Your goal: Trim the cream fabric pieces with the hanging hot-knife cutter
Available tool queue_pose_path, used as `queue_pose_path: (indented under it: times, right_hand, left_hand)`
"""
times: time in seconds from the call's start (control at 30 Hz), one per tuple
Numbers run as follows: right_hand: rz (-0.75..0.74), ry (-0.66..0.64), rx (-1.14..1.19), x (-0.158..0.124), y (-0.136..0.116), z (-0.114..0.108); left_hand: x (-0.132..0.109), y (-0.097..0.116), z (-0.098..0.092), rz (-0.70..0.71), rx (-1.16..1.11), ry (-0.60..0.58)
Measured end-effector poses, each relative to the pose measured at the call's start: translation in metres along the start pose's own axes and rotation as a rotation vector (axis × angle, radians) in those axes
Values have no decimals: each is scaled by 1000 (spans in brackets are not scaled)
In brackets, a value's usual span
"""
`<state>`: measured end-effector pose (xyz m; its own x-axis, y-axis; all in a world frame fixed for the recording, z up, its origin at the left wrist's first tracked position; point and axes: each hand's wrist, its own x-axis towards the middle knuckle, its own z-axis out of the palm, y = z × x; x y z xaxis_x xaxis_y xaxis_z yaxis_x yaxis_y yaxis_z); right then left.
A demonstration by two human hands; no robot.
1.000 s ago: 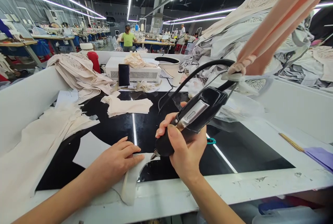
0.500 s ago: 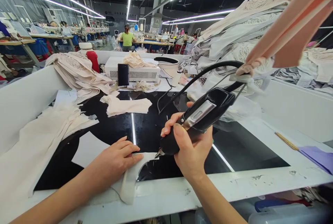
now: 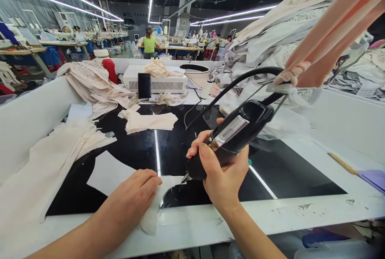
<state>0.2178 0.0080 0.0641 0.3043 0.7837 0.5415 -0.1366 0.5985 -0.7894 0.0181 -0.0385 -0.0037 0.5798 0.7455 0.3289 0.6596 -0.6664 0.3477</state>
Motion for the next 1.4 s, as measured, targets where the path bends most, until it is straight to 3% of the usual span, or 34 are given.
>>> queue_pose_path:
  times: [0.23,0.77,1.0,1.17,1.4]
  right_hand:
    - [-15,8,-24,-3,0,0]
    - [-2,29,-33,-12,-8,6]
    - [16,12,-14,-16,-10,7]
    - [13,3,-5,-18,-10,8]
    - [19,8,21,-18,-9,8]
  left_hand:
    - [11,-13,-4,32,-5,-25]
    - [20,-8,-10,-2,31,-111]
    - [15,-13,1,63,252,-57]
    - [15,-4,8,144,446,-24]
    - [11,10,11,115,456,-61]
